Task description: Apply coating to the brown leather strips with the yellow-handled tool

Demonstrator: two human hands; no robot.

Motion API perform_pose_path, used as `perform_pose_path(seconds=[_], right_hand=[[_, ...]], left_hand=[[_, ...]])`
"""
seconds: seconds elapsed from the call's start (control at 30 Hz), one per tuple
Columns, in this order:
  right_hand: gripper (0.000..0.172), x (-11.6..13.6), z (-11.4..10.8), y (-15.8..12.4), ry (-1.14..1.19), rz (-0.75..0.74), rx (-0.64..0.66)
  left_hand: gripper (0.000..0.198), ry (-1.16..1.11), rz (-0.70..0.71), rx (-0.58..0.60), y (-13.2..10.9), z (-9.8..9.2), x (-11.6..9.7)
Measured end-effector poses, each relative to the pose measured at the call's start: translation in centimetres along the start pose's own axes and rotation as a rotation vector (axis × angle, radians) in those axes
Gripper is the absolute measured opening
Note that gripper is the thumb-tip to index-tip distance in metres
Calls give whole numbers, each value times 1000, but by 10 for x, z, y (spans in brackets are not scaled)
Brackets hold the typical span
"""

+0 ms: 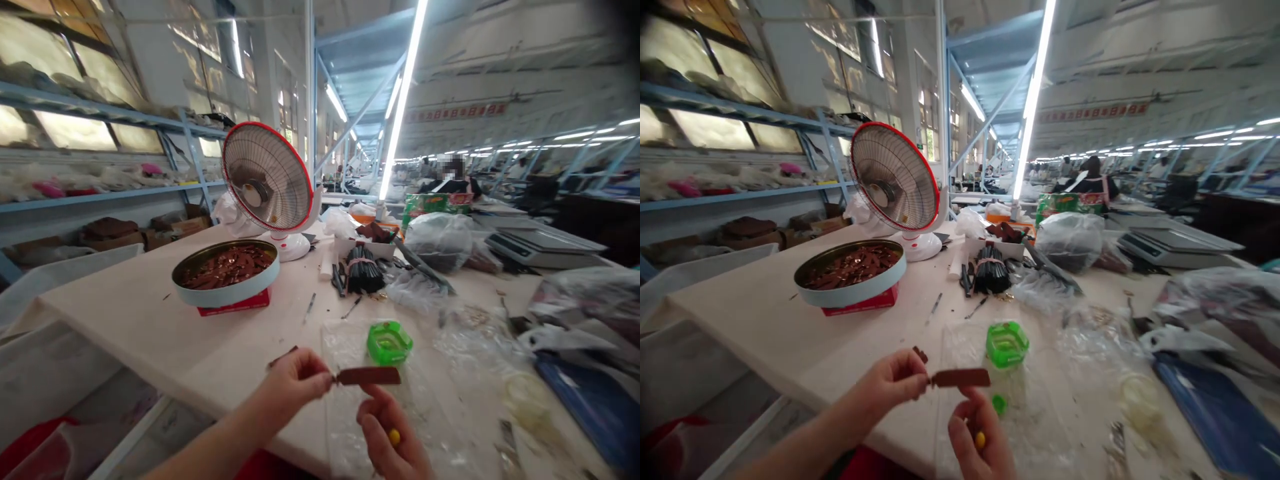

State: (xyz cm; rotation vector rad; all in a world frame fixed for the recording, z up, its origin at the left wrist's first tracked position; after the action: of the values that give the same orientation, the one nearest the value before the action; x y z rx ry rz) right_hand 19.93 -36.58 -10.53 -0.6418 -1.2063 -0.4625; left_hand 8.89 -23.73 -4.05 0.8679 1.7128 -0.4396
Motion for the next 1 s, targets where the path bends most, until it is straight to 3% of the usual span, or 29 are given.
perform_pose_path(seconds=[0.1, 0.2, 0.4, 0.6, 0.77, 0.83, 1.0], right_hand=[[38, -3, -14, -3, -37, 23, -111], [43, -13, -28, -5, -17, 82, -118], [45, -42, -24, 4, 201, 284, 66], [43, -37, -24, 6, 164, 249, 63], [47, -41, -33, 10, 41, 236, 32], [46, -44, -35, 12, 41, 245, 35], [44, -40, -39, 11, 110, 311, 93]], left_hand=[[20, -327, -108, 65, -25, 60, 9], [18, -331, -117, 44, -31, 82, 16], [17, -43, 36, -109, -38, 86, 21], [19, -271, -80, -111, -38, 91, 38], [18, -216, -72, -123, -37, 96, 46], [18, -230, -86, -107, -38, 98, 46], [15, -276, -19, 59, -39, 98, 38]])
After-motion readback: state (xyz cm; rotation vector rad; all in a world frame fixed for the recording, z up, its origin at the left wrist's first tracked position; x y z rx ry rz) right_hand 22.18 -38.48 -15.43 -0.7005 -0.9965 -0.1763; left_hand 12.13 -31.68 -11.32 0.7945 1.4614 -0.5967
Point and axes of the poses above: each hand's wrist, its own y-axis towards the middle knuckle, its own z-axis out of the palm, x = y × z, the point moved 4 cm from there along y, towards the middle knuckle, and after that the axes turned 13 degrees about z, right-handed, at the moved point
